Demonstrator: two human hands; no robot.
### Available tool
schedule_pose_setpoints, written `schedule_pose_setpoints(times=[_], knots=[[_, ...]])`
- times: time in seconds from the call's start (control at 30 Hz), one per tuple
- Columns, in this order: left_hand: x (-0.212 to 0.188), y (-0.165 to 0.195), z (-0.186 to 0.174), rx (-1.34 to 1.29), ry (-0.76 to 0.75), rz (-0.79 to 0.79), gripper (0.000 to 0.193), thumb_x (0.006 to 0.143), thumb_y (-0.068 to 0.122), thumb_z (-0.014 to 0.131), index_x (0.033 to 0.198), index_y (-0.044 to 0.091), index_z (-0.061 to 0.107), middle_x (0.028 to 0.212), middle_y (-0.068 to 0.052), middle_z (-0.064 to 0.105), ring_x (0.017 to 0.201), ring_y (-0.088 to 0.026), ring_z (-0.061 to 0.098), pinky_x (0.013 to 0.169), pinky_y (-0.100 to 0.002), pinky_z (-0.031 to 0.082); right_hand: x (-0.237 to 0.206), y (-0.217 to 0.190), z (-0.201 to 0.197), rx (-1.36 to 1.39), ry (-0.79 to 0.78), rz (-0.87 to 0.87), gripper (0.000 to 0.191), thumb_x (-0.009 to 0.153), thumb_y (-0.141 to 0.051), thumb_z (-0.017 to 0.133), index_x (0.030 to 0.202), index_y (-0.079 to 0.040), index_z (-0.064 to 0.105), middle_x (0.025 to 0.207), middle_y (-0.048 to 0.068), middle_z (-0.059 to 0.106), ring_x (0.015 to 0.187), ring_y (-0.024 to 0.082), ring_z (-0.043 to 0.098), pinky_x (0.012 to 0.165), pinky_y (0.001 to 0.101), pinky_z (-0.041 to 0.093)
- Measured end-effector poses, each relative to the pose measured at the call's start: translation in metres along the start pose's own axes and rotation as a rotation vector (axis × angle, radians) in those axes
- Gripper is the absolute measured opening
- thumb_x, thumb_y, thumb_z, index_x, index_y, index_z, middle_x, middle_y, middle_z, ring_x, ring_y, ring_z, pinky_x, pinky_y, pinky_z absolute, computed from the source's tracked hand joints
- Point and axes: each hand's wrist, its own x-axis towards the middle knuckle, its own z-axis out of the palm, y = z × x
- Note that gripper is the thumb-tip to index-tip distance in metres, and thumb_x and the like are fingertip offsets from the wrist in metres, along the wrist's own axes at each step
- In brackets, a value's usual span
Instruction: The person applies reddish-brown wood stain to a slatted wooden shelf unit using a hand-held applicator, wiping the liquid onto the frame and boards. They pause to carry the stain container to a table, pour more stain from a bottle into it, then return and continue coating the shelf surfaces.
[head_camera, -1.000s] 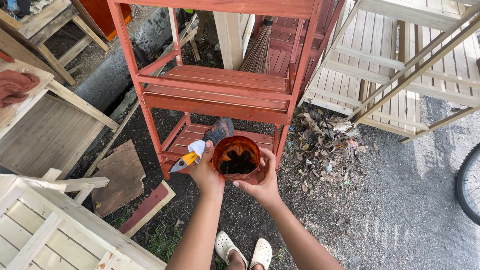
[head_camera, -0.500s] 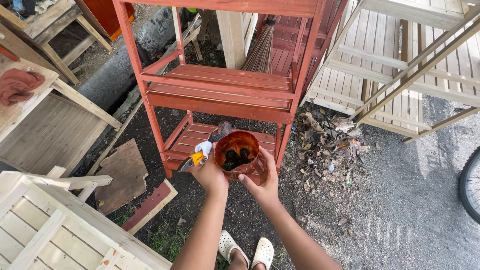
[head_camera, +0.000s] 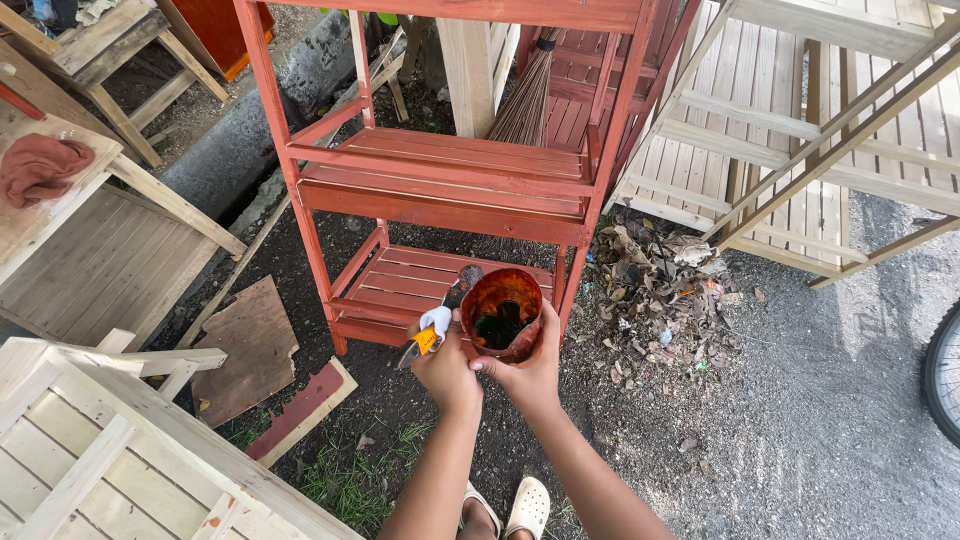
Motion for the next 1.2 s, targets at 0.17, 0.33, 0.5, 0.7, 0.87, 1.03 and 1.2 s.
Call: schedule_pose_setpoints(times=[0.17, 0.33, 0.5, 0.7, 0.87, 1.03, 1.2], knots=[[0.010, -0.032, -0.019, -0.092, 0.107, -0.100, 0.027, 0.088, 0.005, 0.078, 0.109, 0.002, 0.062, 0.102, -0.006, 0.069, 0.094, -0.017, 0.067, 0.087, -0.036, 0.055, -0.002, 0.018, -0.008, -0.354, 0.122, -0.104, 0.113, 0.054, -0.032, 0.099, 0.144, -0.001, 0.039, 0.134, 0.012, 0.047, 0.128, 0.027, 0.052, 0.109, 0.0393, 0.044], [0.041, -0.055, -0.060, -0.283, 0.346, -0.353, 0.034, 0.087, 0.013, 0.076, 0.117, 0.007, 0.061, 0.110, -0.004, 0.070, 0.100, -0.018, 0.068, 0.087, -0.037, 0.052, 0.000, 0.032, -0.008, -0.232, 0.075, 0.043, 0.077, 0.068, -0.020, 0.096, 0.129, -0.003, 0.051, 0.123, 0.009, 0.056, 0.118, 0.024, 0.061, 0.104, 0.0372, 0.051], [0.096, -0.049, -0.126, -0.657, 0.272, -0.447, 0.038, 0.092, 0.026, 0.075, 0.122, 0.006, 0.063, 0.113, -0.006, 0.068, 0.105, -0.022, 0.065, 0.092, -0.039, 0.051, 0.006, 0.042, -0.015, -0.114, -0.007, 0.121, 0.082, 0.069, -0.023, 0.092, 0.136, -0.004, 0.050, 0.129, 0.009, 0.061, 0.123, 0.023, 0.063, 0.104, 0.0391, 0.053], [0.148, -0.042, -0.195, -0.818, 0.252, -0.404, 0.038, 0.089, 0.025, 0.077, 0.121, 0.009, 0.065, 0.116, -0.009, 0.069, 0.107, -0.027, 0.063, 0.093, -0.046, 0.050, 0.021, 0.066, -0.013, -0.195, -0.030, 0.194, 0.085, 0.067, -0.024, 0.094, 0.138, -0.005, 0.052, 0.130, 0.011, 0.064, 0.124, 0.025, 0.064, 0.105, 0.0405, 0.054], [0.185, -0.037, -0.231, -0.797, 0.194, -0.293, 0.036, 0.089, 0.014, 0.080, 0.122, 0.005, 0.066, 0.122, -0.009, 0.069, 0.112, -0.026, 0.066, 0.101, -0.046, 0.053, 0.039, 0.085, -0.001, -0.172, -0.081, 0.210, 0.089, 0.066, -0.023, 0.093, 0.141, -0.006, 0.048, 0.133, 0.012, 0.062, 0.127, 0.025, 0.063, 0.107, 0.0415, 0.055], [0.221, -0.041, -0.240, -0.731, 0.218, -0.259, 0.037, 0.093, 0.010, 0.079, 0.126, 0.003, 0.064, 0.123, -0.009, 0.069, 0.111, -0.024, 0.069, 0.098, -0.041, 0.058, 0.059, 0.112, 0.004, -0.222, -0.096, 0.173, 0.088, 0.068, -0.020, 0.091, 0.143, -0.006, 0.046, 0.134, 0.012, 0.061, 0.129, 0.025, 0.062, 0.110, 0.0414, 0.054], [0.223, -0.079, -0.249, -0.435, 0.235, -0.350, 0.041, 0.089, 0.016, 0.077, 0.126, 0.005, 0.061, 0.116, -0.008, 0.071, 0.104, -0.024, 0.070, 0.089, -0.042, 0.059, 0.060, 0.160, -0.013, -0.186, 0.000, 0.114, 0.090, 0.071, -0.020, 0.092, 0.143, -0.005, 0.041, 0.135, 0.013, 0.058, 0.127, 0.026, 0.060, 0.108, 0.0414, 0.053]])
